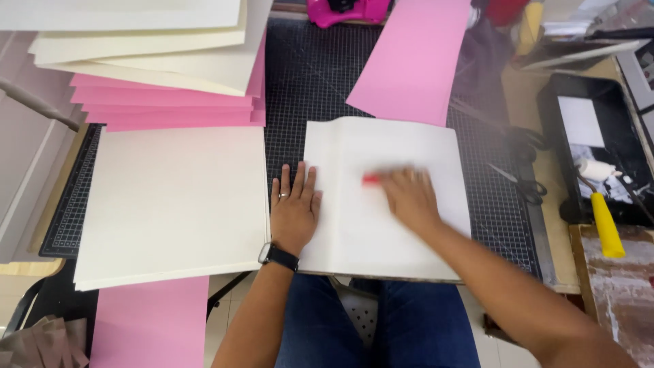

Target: Applying glue to cardboard and adhering paper to it using a roller and smoothing tool

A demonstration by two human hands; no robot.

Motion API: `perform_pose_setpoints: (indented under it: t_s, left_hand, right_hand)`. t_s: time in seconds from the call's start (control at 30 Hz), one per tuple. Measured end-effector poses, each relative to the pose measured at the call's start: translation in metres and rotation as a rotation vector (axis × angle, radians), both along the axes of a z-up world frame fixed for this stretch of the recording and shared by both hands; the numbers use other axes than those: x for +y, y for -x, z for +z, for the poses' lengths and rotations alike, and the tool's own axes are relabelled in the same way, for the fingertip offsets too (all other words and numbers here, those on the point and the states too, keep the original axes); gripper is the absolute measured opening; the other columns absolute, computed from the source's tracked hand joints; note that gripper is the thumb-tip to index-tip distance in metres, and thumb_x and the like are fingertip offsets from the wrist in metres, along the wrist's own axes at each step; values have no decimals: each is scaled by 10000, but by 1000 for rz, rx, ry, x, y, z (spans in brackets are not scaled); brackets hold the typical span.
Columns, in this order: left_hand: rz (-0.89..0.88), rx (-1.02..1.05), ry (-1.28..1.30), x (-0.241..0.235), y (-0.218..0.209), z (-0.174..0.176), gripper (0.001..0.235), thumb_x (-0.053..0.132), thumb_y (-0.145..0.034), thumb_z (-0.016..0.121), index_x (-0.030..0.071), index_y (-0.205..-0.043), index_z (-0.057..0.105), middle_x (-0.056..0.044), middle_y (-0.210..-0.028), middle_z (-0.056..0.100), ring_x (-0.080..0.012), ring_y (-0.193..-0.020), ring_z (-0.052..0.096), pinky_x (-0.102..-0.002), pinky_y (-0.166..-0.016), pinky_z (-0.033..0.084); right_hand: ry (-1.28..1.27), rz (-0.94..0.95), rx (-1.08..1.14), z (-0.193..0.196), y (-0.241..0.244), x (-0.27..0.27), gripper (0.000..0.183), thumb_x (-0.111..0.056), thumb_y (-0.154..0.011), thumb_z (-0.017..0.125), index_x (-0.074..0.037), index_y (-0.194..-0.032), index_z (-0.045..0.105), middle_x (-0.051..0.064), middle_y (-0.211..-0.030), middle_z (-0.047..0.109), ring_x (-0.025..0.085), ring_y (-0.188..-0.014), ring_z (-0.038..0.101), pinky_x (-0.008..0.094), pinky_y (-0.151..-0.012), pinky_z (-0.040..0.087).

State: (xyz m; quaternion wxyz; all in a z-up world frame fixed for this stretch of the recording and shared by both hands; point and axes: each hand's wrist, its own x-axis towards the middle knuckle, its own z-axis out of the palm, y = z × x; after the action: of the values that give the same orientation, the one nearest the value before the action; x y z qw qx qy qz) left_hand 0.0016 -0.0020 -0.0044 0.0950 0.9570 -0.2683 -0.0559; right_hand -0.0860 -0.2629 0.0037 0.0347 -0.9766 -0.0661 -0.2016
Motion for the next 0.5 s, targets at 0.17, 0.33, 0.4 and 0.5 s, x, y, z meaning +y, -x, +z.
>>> perform_pose_setpoints:
  t_s: [0.17, 0.33, 0.4, 0.5]
  left_hand:
    - [6, -30, 22, 1, 0, -1, 577, 449, -1113, 215, 270, -1661, 192, 12, -1740, 133, -306, -1596, 39, -489, -1284, 34]
    - [7, -8, -17, 0, 0, 1, 582, 456, -1112, 187, 267, -1662, 179, 11, -1744, 104, -304, -1596, 6, -492, -1283, 3]
    - [6, -32, 3, 1, -1, -5, 577, 455, -1113, 207, 271, -1661, 191, 15, -1742, 117, -303, -1596, 18, -490, -1283, 13]
    - [11, -51, 22, 1, 3, -9, 574, 457, -1113, 221, 280, -1659, 203, 24, -1741, 131, -298, -1596, 32, -486, -1285, 23]
  right_hand:
    - [10, -116, -105, -5, -28, -15, 231, -285, -1035, 571, -270, -1246, 663, -26, -954, 604, 242, -993, 591, 439, -874, 438]
    - [-66, 66, 46, 3, 88, 16, 246, -262, -1006, 539, -307, -1198, 685, -57, -873, 592, 212, -922, 588, 392, -837, 444]
    - [-48, 38, 35, 9, 56, 4, 251, -227, -1002, 555, -282, -1205, 692, -6, -899, 610, 257, -943, 590, 438, -845, 445]
    - [-19, -56, -23, -8, -8, -31, 251, -227, -1015, 578, -273, -1239, 681, 2, -935, 610, 258, -974, 584, 452, -868, 433]
